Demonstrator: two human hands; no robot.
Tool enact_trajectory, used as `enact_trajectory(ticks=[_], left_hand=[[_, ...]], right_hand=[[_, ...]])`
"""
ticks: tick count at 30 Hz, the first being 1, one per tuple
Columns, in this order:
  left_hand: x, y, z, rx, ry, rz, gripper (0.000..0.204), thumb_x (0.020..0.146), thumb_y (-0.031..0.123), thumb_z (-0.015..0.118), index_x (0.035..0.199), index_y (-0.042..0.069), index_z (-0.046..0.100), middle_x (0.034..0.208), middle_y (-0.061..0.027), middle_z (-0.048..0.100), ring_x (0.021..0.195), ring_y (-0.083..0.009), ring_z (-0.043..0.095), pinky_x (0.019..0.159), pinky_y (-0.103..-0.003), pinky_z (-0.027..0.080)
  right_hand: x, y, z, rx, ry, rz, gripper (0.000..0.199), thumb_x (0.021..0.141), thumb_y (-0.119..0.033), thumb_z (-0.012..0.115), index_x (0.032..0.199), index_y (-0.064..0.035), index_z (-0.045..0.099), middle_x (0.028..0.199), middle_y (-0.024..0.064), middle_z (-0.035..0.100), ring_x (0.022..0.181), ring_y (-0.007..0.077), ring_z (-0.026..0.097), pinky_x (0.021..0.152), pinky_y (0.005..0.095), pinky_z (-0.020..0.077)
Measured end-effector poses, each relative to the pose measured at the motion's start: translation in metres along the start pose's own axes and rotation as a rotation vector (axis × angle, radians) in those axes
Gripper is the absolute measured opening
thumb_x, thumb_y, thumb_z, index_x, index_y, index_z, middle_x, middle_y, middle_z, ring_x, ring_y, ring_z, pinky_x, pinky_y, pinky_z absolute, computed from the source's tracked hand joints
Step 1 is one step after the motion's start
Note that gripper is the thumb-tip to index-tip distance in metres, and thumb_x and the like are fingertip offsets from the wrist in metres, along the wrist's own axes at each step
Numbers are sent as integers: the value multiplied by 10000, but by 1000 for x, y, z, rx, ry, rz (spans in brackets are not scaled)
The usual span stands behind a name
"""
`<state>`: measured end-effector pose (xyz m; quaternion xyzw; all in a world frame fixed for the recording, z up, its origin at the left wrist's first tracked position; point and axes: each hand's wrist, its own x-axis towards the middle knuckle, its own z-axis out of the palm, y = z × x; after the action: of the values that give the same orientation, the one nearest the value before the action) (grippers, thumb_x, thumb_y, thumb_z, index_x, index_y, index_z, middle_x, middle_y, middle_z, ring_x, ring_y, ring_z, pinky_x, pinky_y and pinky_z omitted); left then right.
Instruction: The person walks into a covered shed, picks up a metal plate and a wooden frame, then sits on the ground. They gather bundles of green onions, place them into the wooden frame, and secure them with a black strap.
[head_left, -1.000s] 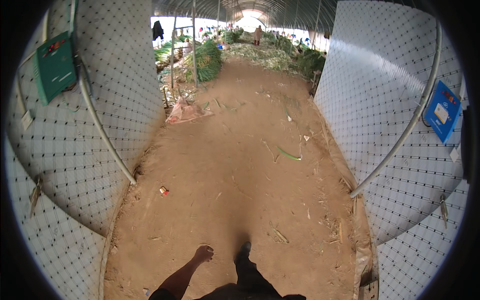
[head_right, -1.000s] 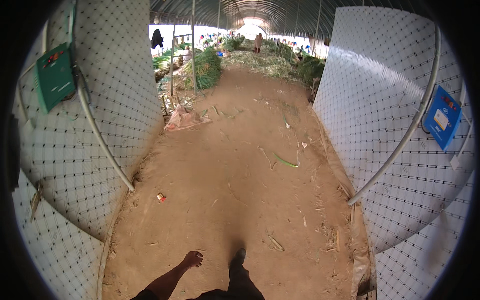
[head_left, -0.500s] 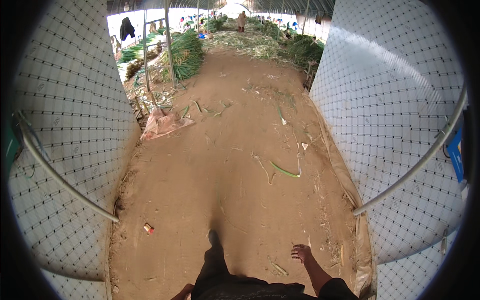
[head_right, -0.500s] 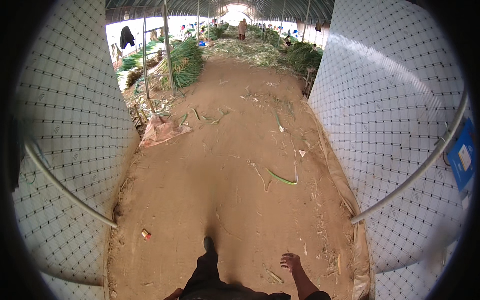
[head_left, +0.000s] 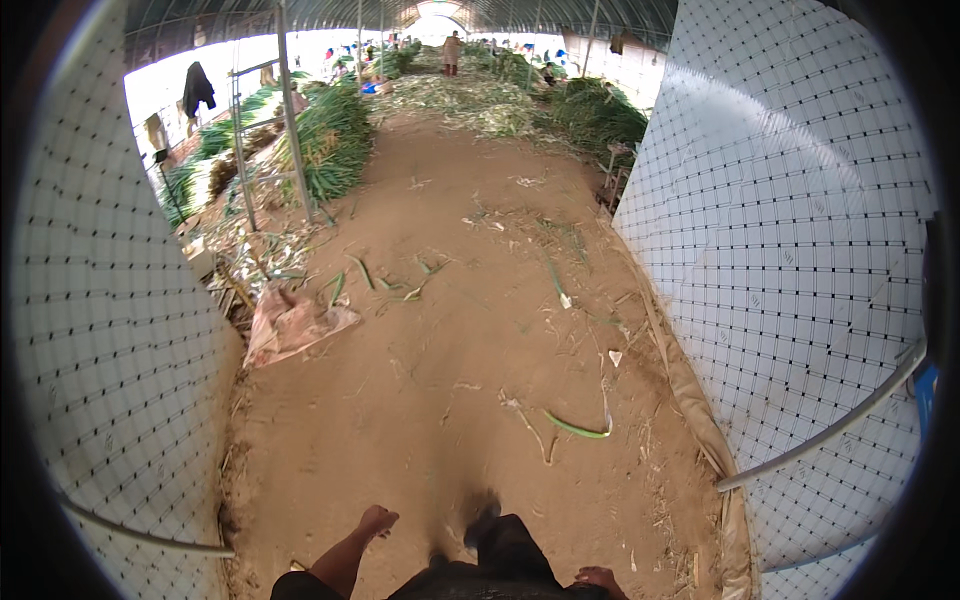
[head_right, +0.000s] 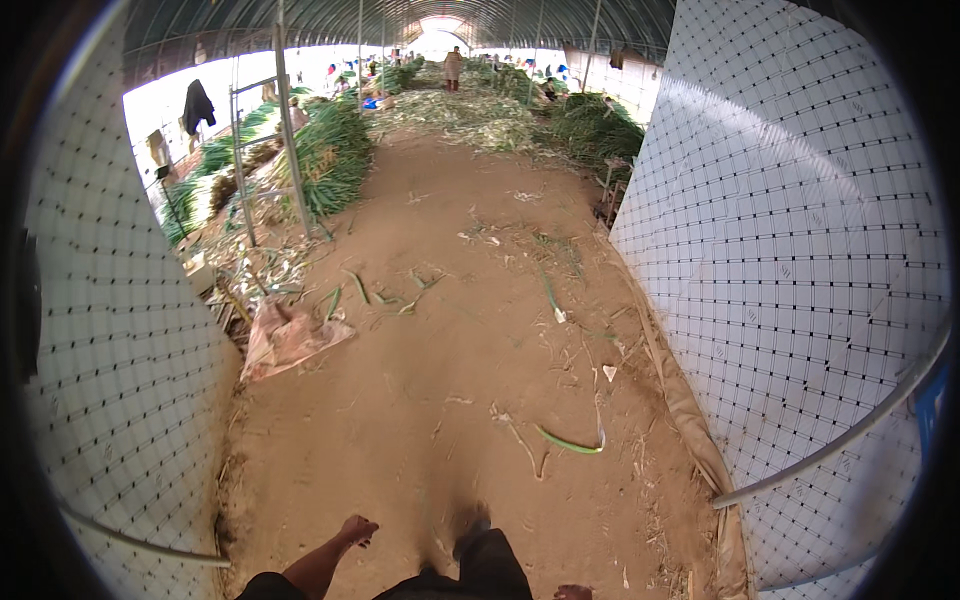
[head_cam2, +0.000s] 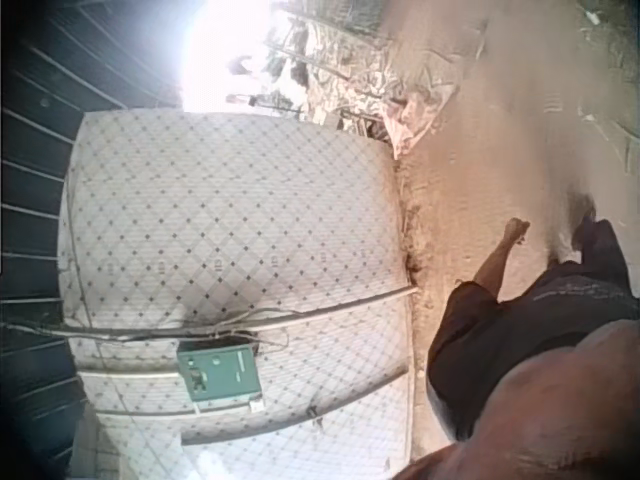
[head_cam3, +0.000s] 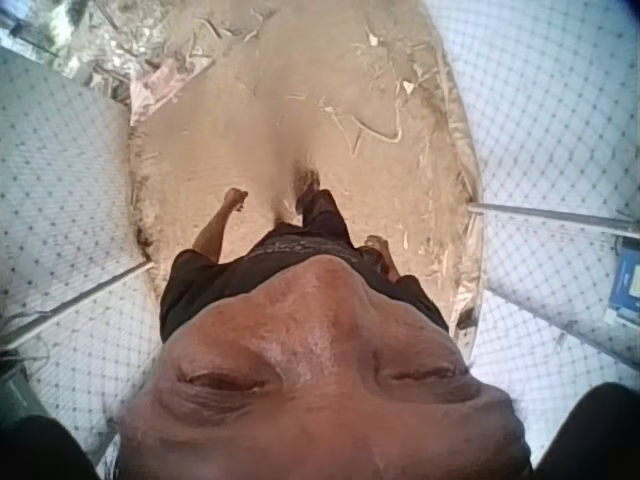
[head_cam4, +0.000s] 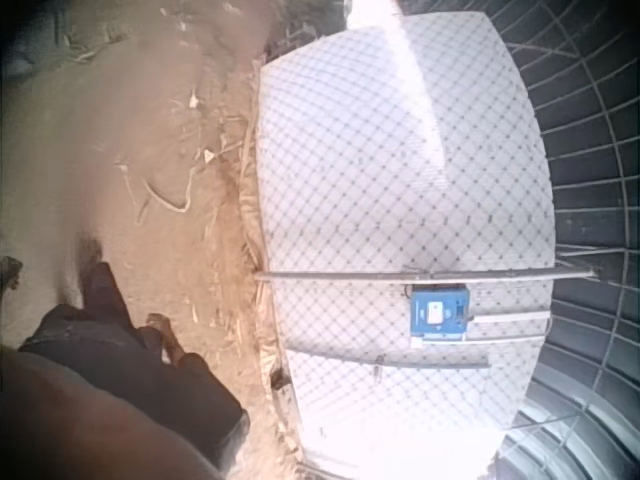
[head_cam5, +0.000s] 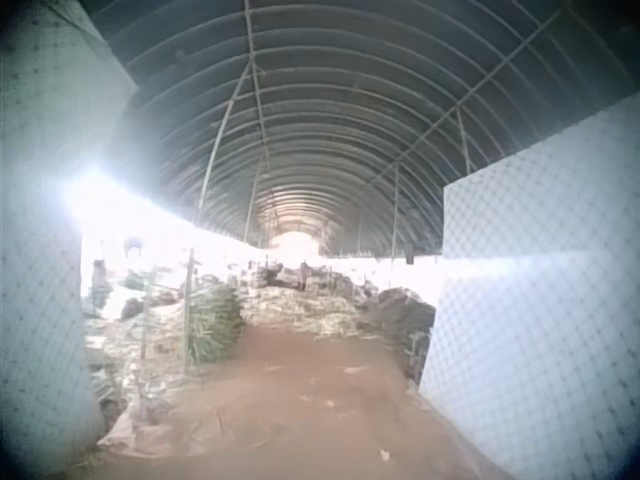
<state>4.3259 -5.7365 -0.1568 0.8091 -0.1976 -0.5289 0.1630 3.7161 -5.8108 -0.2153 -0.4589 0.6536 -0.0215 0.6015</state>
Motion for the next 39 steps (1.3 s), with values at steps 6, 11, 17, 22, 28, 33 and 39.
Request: enact_trajectory(ticks=[6, 11, 17, 22, 28, 33, 39], left_hand=[[163, 185, -50, -41, -6, 33, 266, 845, 204, 552, 889, -44, 637, 783, -140, 676, 656, -238, 675, 572, -334, 564], [270, 170, -84, 621, -270, 160, 207, 773, 225, 682, 871, 47, 721, 893, -94, 702, 777, -227, 669, 673, -380, 530], [317, 286, -134, 190, -154, -92, 66, 692, 98, 636, 706, 61, 688, 688, -88, 657, 570, -176, 618, 508, -324, 481], [434, 385, -187, 157, -230, -260, 134, 758, 204, 624, 737, 78, 664, 625, -59, 594, 547, -151, 556, 521, -328, 447], [634, 569, -308, -148, -323, 246, 83, 784, 147, 649, 795, 69, 676, 746, -68, 671, 625, -175, 637, 577, -325, 523], [752, 825, -400, 19, -164, 89, 281, 739, 75, 649, 1019, 73, 668, 704, -75, 681, 574, -160, 659, 526, -312, 547], [848, 1072, -454, 252, -21, 176, 299, 735, 43, 617, 1027, 82, 667, 769, -108, 699, 613, -195, 673, 578, -321, 547]], right_hand=[[106, -141, -25, 82, 92, 157, 152, 811, -107, 608, 943, -32, 604, 838, 114, 643, 771, 249, 654, 705, 375, 558], [223, -334, -62, 507, 70, 363, 118, 822, -103, 595, 929, -55, 595, 797, 110, 629, 727, 263, 650, 655, 410, 560], [372, -604, -123, 536, 187, 92, 143, 835, -91, 609, 970, -58, 576, 807, 102, 623, 656, 245, 636, 587, 380, 562], [504, -741, -142, 567, 187, 47, 225, 834, -125, 630, 1031, -37, 567, 927, 160, 624, 772, 281, 651, 634, 424, 573], [582, -824, -128, 622, 198, 322, 159, 845, -111, 564, 999, -85, 593, 797, 116, 629, 715, 279, 649, 628, 422, 560], [664, -880, -135, -280, 93, -292, 136, 827, -190, 590, 894, -104, 671, 783, 72, 666, 703, 218, 651, 625, 349, 544], [798, -969, -134, 54, 100, 96, 229, 804, -332, 573, 800, -126, 675, 742, 76, 647, 712, 242, 638, 616, 375, 501]])
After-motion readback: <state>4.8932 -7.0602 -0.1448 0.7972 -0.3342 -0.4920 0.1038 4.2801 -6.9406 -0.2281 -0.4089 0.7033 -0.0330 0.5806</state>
